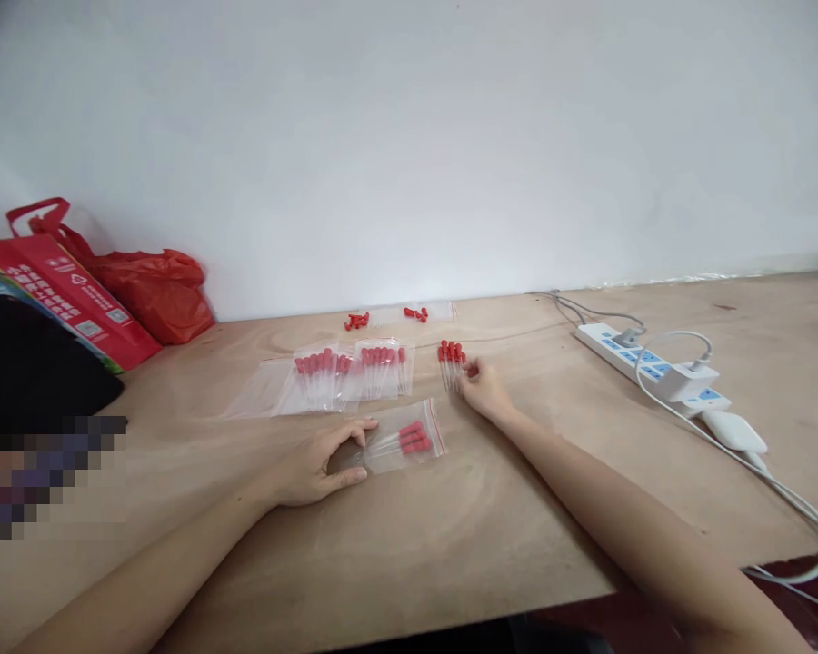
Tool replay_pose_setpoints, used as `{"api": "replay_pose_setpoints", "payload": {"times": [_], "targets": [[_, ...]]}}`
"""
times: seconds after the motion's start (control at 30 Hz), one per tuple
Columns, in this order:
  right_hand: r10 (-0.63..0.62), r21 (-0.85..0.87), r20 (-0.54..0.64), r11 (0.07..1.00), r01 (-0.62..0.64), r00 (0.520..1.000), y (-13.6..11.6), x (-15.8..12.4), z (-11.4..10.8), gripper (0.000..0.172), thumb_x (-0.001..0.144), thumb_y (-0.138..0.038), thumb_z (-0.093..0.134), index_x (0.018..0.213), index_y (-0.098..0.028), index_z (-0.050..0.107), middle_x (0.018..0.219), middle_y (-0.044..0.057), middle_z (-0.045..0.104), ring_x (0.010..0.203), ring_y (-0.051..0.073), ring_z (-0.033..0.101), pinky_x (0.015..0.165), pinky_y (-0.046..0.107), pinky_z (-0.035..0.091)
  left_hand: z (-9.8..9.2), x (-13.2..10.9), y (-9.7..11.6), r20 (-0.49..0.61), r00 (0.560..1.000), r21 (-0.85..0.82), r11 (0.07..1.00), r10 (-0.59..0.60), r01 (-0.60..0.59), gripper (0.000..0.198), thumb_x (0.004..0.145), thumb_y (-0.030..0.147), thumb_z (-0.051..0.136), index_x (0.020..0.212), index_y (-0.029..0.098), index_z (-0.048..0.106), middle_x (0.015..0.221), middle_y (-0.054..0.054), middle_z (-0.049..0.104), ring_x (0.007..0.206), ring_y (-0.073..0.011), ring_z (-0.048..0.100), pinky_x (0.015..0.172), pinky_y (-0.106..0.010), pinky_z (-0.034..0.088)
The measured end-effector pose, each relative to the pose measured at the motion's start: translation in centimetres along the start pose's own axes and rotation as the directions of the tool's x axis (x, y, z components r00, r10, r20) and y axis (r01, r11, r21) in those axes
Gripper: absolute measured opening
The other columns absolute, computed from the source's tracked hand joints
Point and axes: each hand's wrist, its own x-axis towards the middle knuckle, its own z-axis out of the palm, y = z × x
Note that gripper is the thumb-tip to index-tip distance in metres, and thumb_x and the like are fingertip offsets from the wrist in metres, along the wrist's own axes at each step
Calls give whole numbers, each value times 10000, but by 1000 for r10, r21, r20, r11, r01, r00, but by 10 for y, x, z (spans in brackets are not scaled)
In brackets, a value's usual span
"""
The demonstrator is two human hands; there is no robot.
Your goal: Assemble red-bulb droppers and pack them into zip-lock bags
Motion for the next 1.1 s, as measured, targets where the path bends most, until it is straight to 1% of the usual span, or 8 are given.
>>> {"api": "replay_pose_setpoints", "payload": {"times": [0.13, 0.3, 0.5, 0.67, 0.77, 0.93, 1.03, 1.1], "targets": [[110, -38, -45, 993, -111, 993, 8, 35, 7, 237, 581, -290, 634, 756, -154, 549, 736, 42, 583, 637, 134, 516, 565, 231, 382, 0, 0, -2, 12, 1000, 4, 1000, 3, -3, 240, 781, 362, 514, 958, 218, 440, 1278, -62, 433, 1159, -211, 410, 941, -386, 342], [229, -1, -40, 973, -230, 973, 11, 65, 21, 300, 583, -370, 641, 775, -152, 566, 650, 44, 595, 574, 140, 523, 485, 224, 362, 0, 0, -2, 28, 999, 18, 1000, 14, -14, 376, 779, 362, 520, 1116, 228, 423, 1285, -60, 426, 1188, -206, 381, 975, -384, 318], [318, 92, 1, 944, -317, 948, 12, 83, 29, 142, 605, -278, 614, 603, -145, 566, 453, -1, 513, 418, 100, 447, 397, 211, 313, -2, 1, -1, 37, 999, 19, 1000, 8, -9, 427, 780, 383, 511, 1165, 235, 402, 1266, -57, 447, 1185, -219, 386, 960, -392, 339], [335, 224, 6, 918, -328, 942, 10, 83, 23, 192, 654, -280, 579, 538, -174, 469, 363, -48, 383, 327, 62, 312, 335, 205, 230, -2, 1, -2, 43, 999, 30, 1000, 5, -7, 452, 774, 380, 515, 1183, 232, 392, 1266, -60, 446, 1175, -224, 397, 962, -393, 339], [302, 319, 14, 902, -291, 953, 7, 77, 9, 229, 697, -335, 546, 561, -186, 437, 394, -50, 392, 320, 50, 280, 316, 195, 201, 0, 1, -3, 24, 1000, 27, 1000, 8, -9, 453, 774, 386, 516, 1186, 243, 394, 1262, -48, 452, 1174, -224, 397, 968, -395, 333], [230, 459, -34, 868, -189, 973, 5, 60, -18, 237, 729, -395, 517, 650, -199, 410, 576, -29, 520, 357, 42, 350, 322, 176, 257, 0, 0, -3, 16, 1000, 28, 1000, 11, -11, 446, 779, 392, 510, 1186, 243, 402, 1264, -47, 450, 1180, -220, 388, 977, -395, 322], [246, 596, -7, 779, -194, 969, 11, 49, -24, 227, 748, -373, 500, 646, -195, 402, 603, -16, 526, 399, 50, 413, 336, 167, 300, 0, 1, -2, 24, 1000, 38, 999, 7, -8, 448, 781, 392, 509, 1188, 239, 401, 1268, -48, 445, 1181, -215, 387, 979, -392, 322], [272, 647, 10, 732, -214, 962, 17, 43, -24, 225, 762, -353, 482, 629, -192, 396, 567, -18, 500, 396, 53, 413, 336, 165, 312, 0, 1, -2, 20, 1000, 38, 999, 3, -4, 450, 781, 399, 507, 1189, 243, 400, 1269, -46, 445, 1179, -217, 389, 977, -394, 325]]}}
